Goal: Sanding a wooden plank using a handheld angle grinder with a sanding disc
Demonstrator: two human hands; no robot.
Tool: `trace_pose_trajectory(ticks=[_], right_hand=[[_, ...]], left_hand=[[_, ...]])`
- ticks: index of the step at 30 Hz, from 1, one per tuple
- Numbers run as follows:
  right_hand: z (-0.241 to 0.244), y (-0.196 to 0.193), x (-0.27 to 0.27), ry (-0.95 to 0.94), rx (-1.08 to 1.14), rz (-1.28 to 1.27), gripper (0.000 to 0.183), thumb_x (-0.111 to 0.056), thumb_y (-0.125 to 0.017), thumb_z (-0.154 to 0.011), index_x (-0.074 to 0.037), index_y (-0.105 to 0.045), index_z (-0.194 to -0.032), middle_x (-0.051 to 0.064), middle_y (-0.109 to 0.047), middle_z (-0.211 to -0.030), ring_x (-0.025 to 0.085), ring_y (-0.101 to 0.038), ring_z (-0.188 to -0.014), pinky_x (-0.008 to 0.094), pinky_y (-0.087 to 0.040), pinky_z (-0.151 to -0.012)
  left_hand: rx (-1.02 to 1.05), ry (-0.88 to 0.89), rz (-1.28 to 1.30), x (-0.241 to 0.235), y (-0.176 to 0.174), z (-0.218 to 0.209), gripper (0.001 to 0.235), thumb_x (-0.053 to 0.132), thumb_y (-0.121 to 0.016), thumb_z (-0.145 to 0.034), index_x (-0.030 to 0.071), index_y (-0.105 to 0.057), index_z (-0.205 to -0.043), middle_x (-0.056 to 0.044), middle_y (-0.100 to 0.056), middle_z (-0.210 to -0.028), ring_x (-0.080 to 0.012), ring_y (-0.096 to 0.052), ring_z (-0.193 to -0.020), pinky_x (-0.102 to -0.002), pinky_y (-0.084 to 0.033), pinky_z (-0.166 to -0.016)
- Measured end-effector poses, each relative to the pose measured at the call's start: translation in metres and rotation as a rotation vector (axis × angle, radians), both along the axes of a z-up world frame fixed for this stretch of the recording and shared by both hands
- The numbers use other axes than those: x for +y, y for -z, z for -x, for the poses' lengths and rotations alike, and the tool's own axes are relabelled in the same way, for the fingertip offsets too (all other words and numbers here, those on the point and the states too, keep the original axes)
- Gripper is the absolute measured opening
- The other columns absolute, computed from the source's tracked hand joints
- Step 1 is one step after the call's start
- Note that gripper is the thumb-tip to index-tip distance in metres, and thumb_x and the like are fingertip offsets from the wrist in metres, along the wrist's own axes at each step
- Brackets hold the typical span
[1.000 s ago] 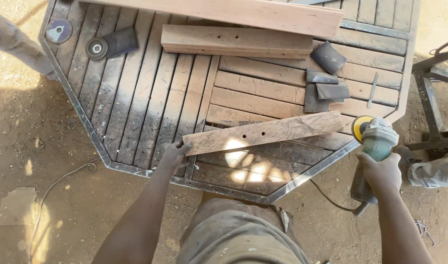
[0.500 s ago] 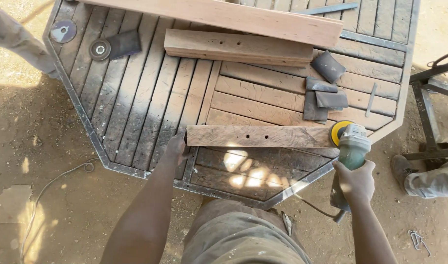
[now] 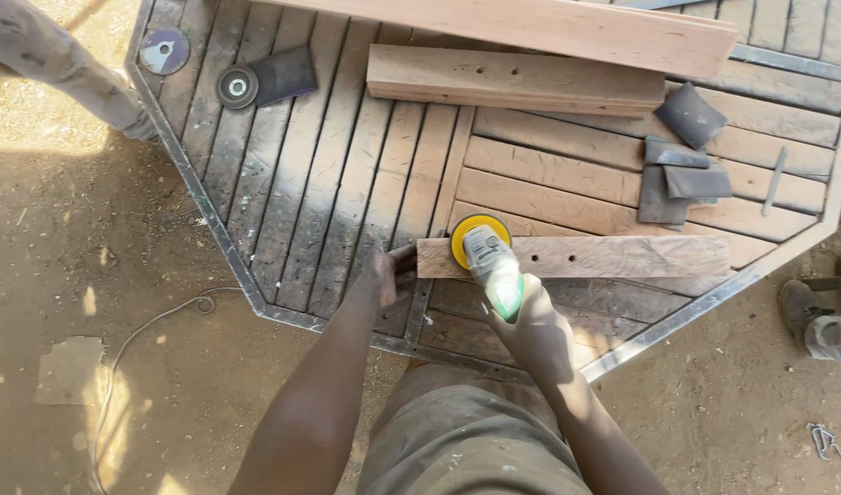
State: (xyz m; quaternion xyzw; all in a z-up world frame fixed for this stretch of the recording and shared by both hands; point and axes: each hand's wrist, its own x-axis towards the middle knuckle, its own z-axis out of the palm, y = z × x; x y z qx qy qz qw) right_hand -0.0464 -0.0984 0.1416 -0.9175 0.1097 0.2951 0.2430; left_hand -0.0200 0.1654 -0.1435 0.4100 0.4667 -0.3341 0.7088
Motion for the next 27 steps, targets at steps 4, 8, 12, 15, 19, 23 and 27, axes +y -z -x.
trace_pose_trajectory(ticks=[4,8,12,15,19,23,27], right_hand=[[0.007,0.027,0.003,0.053,0.062,0.116,0.06,-0.052,-0.066,-0.085,-0.015,-0.046,-0.127,0.017,-0.071,-0.114,0.04,-0.07,-0.112,0.054,-0.054,-0.102],[0.015,0.017,-0.02,0.285,-0.152,0.006,0.056,-0.026,-0.073,-0.088,0.0,-0.048,-0.131,0.025,-0.071,-0.104,0.046,-0.069,-0.107,0.062,-0.051,-0.096],[0.016,0.032,-0.057,0.383,-0.165,0.202,0.059,-0.036,-0.074,-0.088,-0.002,-0.043,-0.125,0.028,-0.071,-0.102,0.049,-0.068,-0.106,0.063,-0.047,-0.097],[0.016,0.0,-0.013,0.398,-0.193,0.038,0.055,-0.022,-0.075,-0.092,0.007,-0.045,-0.128,0.029,-0.069,-0.099,0.048,-0.069,-0.103,0.065,-0.048,-0.097],[0.044,0.037,0.026,0.368,-0.499,-0.481,0.057,-0.032,-0.082,-0.076,0.003,-0.054,-0.112,0.02,-0.066,-0.086,0.029,-0.064,-0.093,0.045,-0.049,-0.085],[0.032,0.026,0.053,0.115,-0.097,-0.057,0.084,-0.032,-0.079,-0.076,0.002,-0.036,-0.139,0.033,-0.057,-0.125,0.055,-0.055,-0.12,0.063,-0.039,-0.109],[0.026,0.016,0.04,0.237,0.082,0.066,0.068,-0.046,-0.078,-0.076,-0.02,-0.05,-0.132,0.014,-0.071,-0.123,0.036,-0.065,-0.122,0.051,-0.047,-0.109]], left_hand=[[0.001,0.02,0.063,0.004,-0.009,-0.004,0.112,0.104,-0.004,-0.074,0.035,-0.056,-0.147,0.001,-0.062,-0.139,-0.035,-0.055,-0.111,-0.064,-0.023,-0.108],[0.019,0.066,0.085,-0.001,-0.035,-0.008,0.109,0.098,-0.001,-0.079,0.031,-0.062,-0.14,0.0,-0.067,-0.126,-0.0294,-0.055,-0.1,-0.05,-0.033,-0.091],[0.028,0.074,0.118,0.0,-0.039,-0.01,0.117,0.101,0.006,-0.074,0.03,-0.065,-0.136,0.0,-0.067,-0.122,-0.0305,-0.054,-0.099,-0.049,-0.034,-0.088],[0.016,0.063,0.136,-0.001,-0.046,-0.009,0.117,0.101,0.004,-0.074,0.03,-0.065,-0.135,-0.001,-0.066,-0.122,-0.0302,-0.053,-0.098,-0.048,-0.035,-0.086],[0.014,0.06,0.152,0.005,-0.055,-0.006,0.113,0.096,0.007,-0.079,0.03,-0.062,-0.14,0.0,-0.064,-0.127,-0.0315,-0.053,-0.107,-0.052,-0.025,-0.101],[0.018,0.039,0.184,0.008,-0.058,-0.006,0.12,0.098,0.009,-0.073,0.03,-0.065,-0.137,-0.001,-0.065,-0.126,-0.0314,-0.053,-0.106,-0.053,-0.022,-0.103],[0.016,0.036,0.158,0.005,-0.078,-0.01,0.115,0.099,0.003,-0.075,0.031,-0.062,-0.141,0.001,-0.062,-0.133,-0.0332,-0.05,-0.116,-0.058,-0.014,-0.111]])
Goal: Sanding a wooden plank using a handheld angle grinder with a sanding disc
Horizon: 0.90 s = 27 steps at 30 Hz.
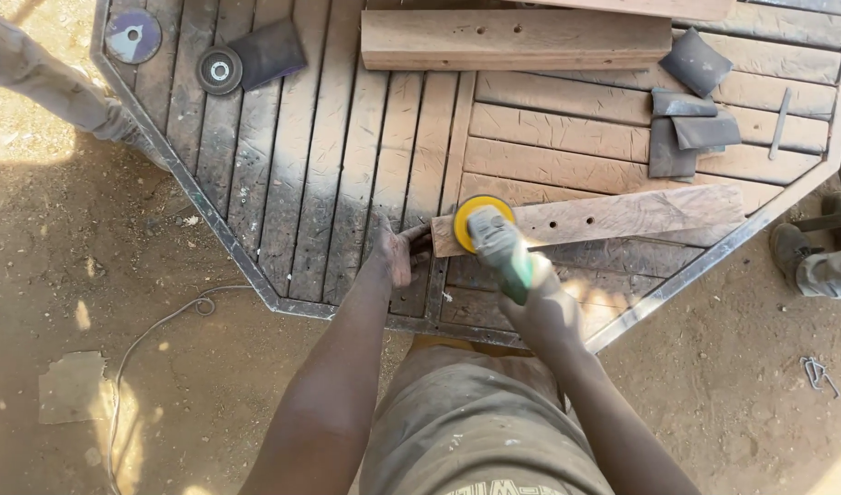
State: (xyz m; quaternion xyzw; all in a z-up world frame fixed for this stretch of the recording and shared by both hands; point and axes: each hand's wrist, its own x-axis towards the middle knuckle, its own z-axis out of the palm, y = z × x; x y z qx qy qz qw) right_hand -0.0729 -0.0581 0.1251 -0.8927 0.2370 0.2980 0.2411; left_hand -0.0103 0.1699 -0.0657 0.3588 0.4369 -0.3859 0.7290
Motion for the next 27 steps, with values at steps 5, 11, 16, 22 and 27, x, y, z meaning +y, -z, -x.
trace_pose_trajectory(ticks=[5,11,16,22,27], right_hand=[[0.007,0.005,-0.092,-0.024,-0.321,-0.052,0.073,-0.047,-0.071,-0.088,-0.004,-0.042,-0.139,0.032,-0.066,-0.116,0.051,-0.064,-0.112,0.064,-0.048,-0.101],[-0.02,-0.036,-0.174,0.31,-0.122,0.146,0.059,-0.04,-0.071,-0.089,-0.007,-0.04,-0.127,0.027,-0.064,-0.111,0.047,-0.064,-0.1,0.062,-0.051,-0.083],[-0.038,-0.055,-0.186,0.504,-0.17,-0.007,0.049,-0.025,-0.07,-0.098,-0.007,-0.036,-0.128,0.016,-0.059,-0.109,0.028,-0.063,-0.084,0.041,-0.056,-0.07],[-0.031,-0.048,-0.176,0.124,0.092,0.06,0.056,-0.039,-0.068,-0.093,-0.01,-0.05,-0.138,0.027,-0.066,-0.125,0.05,-0.065,-0.115,0.054,-0.051,-0.102],[-0.027,0.031,-0.246,-0.033,-0.038,0.044,0.074,-0.038,-0.073,-0.081,-0.027,-0.038,-0.146,0.01,-0.061,-0.138,0.039,-0.065,-0.12,0.052,-0.054,-0.102]], left_hand=[[-0.249,0.144,-0.381,-0.031,0.045,0.008,0.078,0.082,-0.073,-0.068,0.024,-0.065,-0.119,-0.003,-0.065,-0.117,-0.0268,-0.058,-0.103,-0.043,-0.034,-0.092],[-0.317,0.526,-0.93,-0.056,-0.028,-0.004,0.09,0.069,-0.086,-0.069,0.022,-0.043,-0.132,-0.017,-0.049,-0.139,-0.0401,-0.049,-0.131,-0.055,-0.044,-0.106],[-0.637,0.819,-1.561,-0.112,-0.037,-0.024,0.086,0.057,-0.09,-0.07,0.016,-0.051,-0.135,-0.016,-0.048,-0.14,-0.0378,-0.045,-0.128,-0.061,-0.04,-0.1],[-0.685,0.82,-1.725,-0.189,0.002,-0.054,0.045,0.055,-0.048,-0.102,0.02,-0.075,-0.097,-0.006,-0.073,-0.108,-0.0276,-0.061,-0.114,-0.054,-0.03,-0.109],[-0.611,0.668,-1.885,-0.199,-0.022,-0.056,0.048,0.059,-0.046,-0.104,0.02,-0.072,-0.091,-0.007,-0.074,-0.097,-0.0298,-0.064,-0.102,-0.05,-0.037,-0.098]])
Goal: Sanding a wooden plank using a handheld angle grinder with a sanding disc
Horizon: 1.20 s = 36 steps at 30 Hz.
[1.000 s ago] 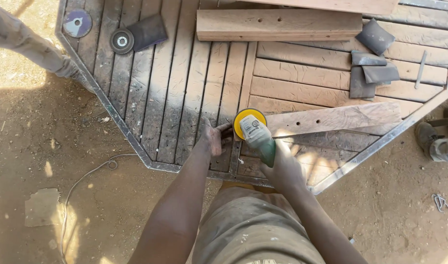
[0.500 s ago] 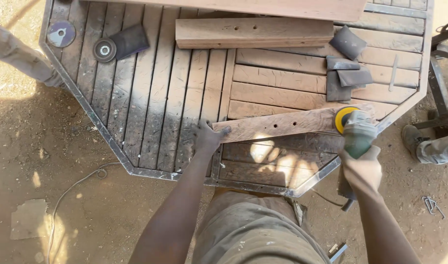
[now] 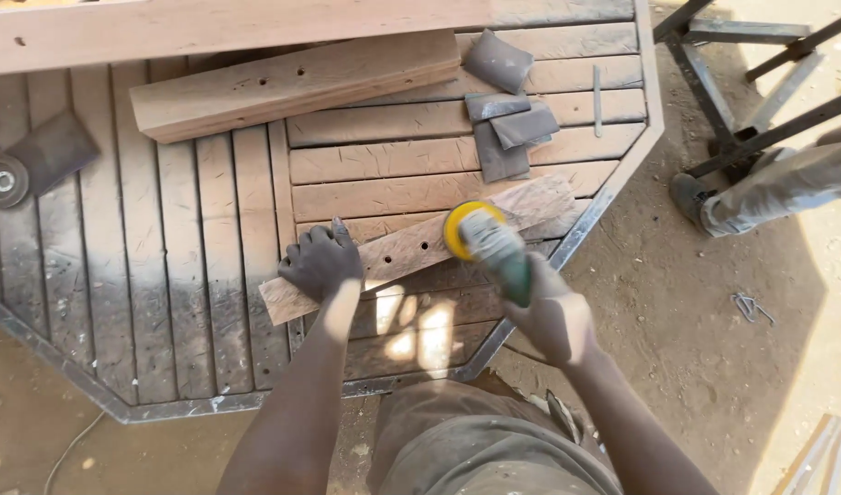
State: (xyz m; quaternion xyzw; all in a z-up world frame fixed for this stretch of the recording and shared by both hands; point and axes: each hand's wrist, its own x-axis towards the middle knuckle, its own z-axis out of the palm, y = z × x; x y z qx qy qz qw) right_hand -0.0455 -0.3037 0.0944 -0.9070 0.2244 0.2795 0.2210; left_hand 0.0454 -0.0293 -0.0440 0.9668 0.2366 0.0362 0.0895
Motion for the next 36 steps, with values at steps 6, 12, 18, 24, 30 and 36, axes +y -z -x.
trace_pose_trajectory(ticks=[6,12,18,24,30,36], right_hand=[[-0.011,0.015,-0.115,0.4,-0.105,0.102,0.067,-0.039,-0.075,-0.091,-0.018,-0.04,-0.144,0.028,-0.066,-0.117,0.05,-0.066,-0.11,0.065,-0.052,-0.09],[-0.012,-0.014,-0.139,0.51,-0.155,0.069,0.071,-0.043,-0.071,-0.091,-0.008,-0.034,-0.141,0.037,-0.061,-0.123,0.057,-0.06,-0.115,0.067,-0.046,-0.097],[-0.011,-0.036,-0.049,0.258,0.019,-0.085,0.074,-0.03,-0.072,-0.088,-0.009,-0.036,-0.15,0.031,-0.063,-0.128,0.053,-0.063,-0.117,0.066,-0.049,-0.101],[-0.011,-0.021,-0.012,-0.295,0.036,-0.068,0.08,-0.035,-0.072,-0.082,-0.016,-0.031,-0.148,0.016,-0.06,-0.129,0.049,-0.068,-0.105,0.061,-0.057,-0.092],[-0.02,-0.019,-0.057,0.038,0.031,0.045,0.081,-0.038,-0.07,-0.085,-0.012,-0.034,-0.152,0.023,-0.064,-0.127,0.048,-0.068,-0.11,0.061,-0.053,-0.097],[-0.016,-0.024,-0.123,0.325,-0.048,0.095,0.074,-0.045,-0.07,-0.086,-0.013,-0.038,-0.145,0.029,-0.066,-0.121,0.053,-0.065,-0.111,0.063,-0.05,-0.097]], left_hand=[[-0.063,0.025,-0.058,-0.005,-0.007,0.001,0.047,0.056,-0.049,-0.103,0.02,-0.071,-0.084,-0.009,-0.073,-0.09,-0.0309,-0.065,-0.095,-0.048,-0.04,-0.093],[-0.071,0.101,-0.027,-0.004,0.004,0.0,0.047,0.051,-0.047,-0.106,0.016,-0.073,-0.089,-0.012,-0.073,-0.092,-0.032,-0.067,-0.095,-0.048,-0.042,-0.093],[-0.043,0.088,-0.002,-0.006,-0.007,-0.001,0.047,0.052,-0.048,-0.104,0.016,-0.074,-0.089,-0.011,-0.073,-0.091,-0.0322,-0.068,-0.094,-0.047,-0.044,-0.091],[-0.028,0.073,-0.004,-0.007,-0.013,-0.002,0.047,0.05,-0.047,-0.104,0.014,-0.073,-0.088,-0.011,-0.073,-0.09,-0.0329,-0.068,-0.094,-0.047,-0.045,-0.091],[-0.036,0.069,-0.026,-0.008,-0.011,-0.003,0.045,0.051,-0.049,-0.102,0.016,-0.073,-0.086,-0.01,-0.072,-0.087,-0.0316,-0.068,-0.093,-0.046,-0.046,-0.09],[-0.062,0.069,-0.028,-0.01,-0.015,-0.002,0.041,0.049,-0.052,-0.1,0.016,-0.073,-0.086,-0.01,-0.073,-0.089,-0.0303,-0.068,-0.093,-0.044,-0.046,-0.09]])
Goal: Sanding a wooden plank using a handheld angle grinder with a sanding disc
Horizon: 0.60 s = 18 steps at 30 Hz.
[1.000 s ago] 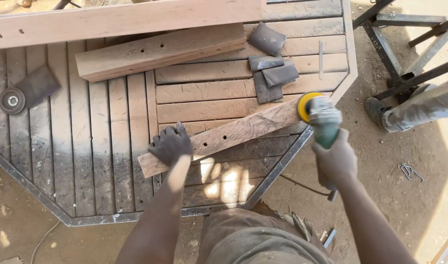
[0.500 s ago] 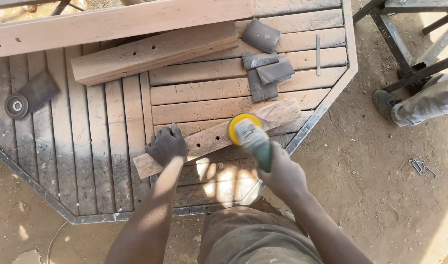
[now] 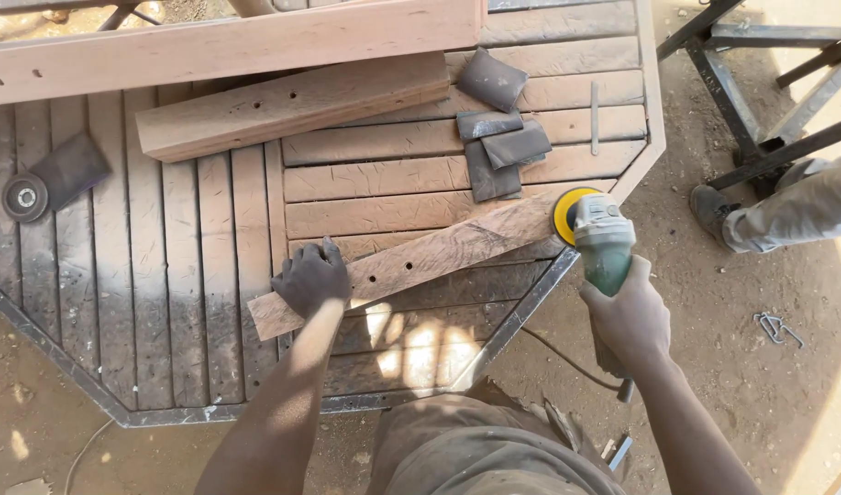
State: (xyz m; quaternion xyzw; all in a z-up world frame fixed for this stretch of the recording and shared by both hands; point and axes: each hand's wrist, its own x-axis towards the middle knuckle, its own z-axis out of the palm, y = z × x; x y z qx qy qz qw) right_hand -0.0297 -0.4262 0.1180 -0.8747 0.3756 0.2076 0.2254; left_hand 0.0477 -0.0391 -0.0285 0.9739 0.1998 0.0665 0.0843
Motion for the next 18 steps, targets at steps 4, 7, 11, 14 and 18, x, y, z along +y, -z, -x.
trace_pose_trajectory(ticks=[4,7,11,14,18], right_hand=[[0.008,-0.003,0.025,0.035,-0.039,-0.043,0.067,-0.031,-0.072,-0.089,-0.01,-0.039,-0.144,0.033,-0.066,-0.119,0.054,-0.065,-0.111,0.065,-0.05,-0.095],[0.012,0.004,0.065,-0.057,0.046,-0.078,0.069,-0.033,-0.072,-0.089,-0.011,-0.04,-0.145,0.028,-0.068,-0.118,0.048,-0.069,-0.109,0.061,-0.053,-0.097],[0.022,0.003,0.102,-0.457,0.088,-0.189,0.065,-0.033,-0.075,-0.085,-0.017,-0.04,-0.138,0.012,-0.067,-0.111,0.032,-0.071,-0.089,0.049,-0.059,-0.079],[0.019,-0.006,0.103,-0.604,0.085,-0.176,0.068,-0.034,-0.078,-0.084,-0.016,-0.038,-0.136,0.004,-0.065,-0.109,0.024,-0.073,-0.079,0.043,-0.064,-0.069],[0.019,-0.027,0.071,-0.196,0.222,-0.107,0.074,-0.037,-0.07,-0.088,-0.019,-0.036,-0.151,0.001,-0.069,-0.123,0.018,-0.076,-0.092,0.034,-0.067,-0.075]], left_hand=[[0.007,-0.016,0.028,-0.001,0.004,-0.001,0.042,0.049,-0.051,-0.101,0.016,-0.072,-0.086,-0.01,-0.074,-0.09,-0.0309,-0.068,-0.094,-0.046,-0.045,-0.091],[0.031,-0.025,0.04,0.003,0.002,-0.002,0.041,0.049,-0.051,-0.1,0.017,-0.072,-0.085,-0.011,-0.074,-0.091,-0.0312,-0.069,-0.095,-0.045,-0.046,-0.091],[0.153,-0.039,0.061,-0.002,-0.008,-0.001,0.045,0.048,-0.046,-0.102,0.015,-0.075,-0.094,-0.01,-0.075,-0.1,-0.0307,-0.067,-0.102,-0.048,-0.042,-0.094],[0.259,-0.062,0.08,-0.004,-0.024,-0.012,0.047,0.046,-0.041,-0.103,0.013,-0.075,-0.105,-0.009,-0.075,-0.109,-0.0291,-0.065,-0.107,-0.05,-0.039,-0.097],[0.324,-0.077,0.083,-0.009,-0.03,-0.008,0.048,0.048,-0.039,-0.105,0.014,-0.072,-0.112,-0.008,-0.075,-0.111,-0.0266,-0.066,-0.107,-0.051,-0.041,-0.1]])
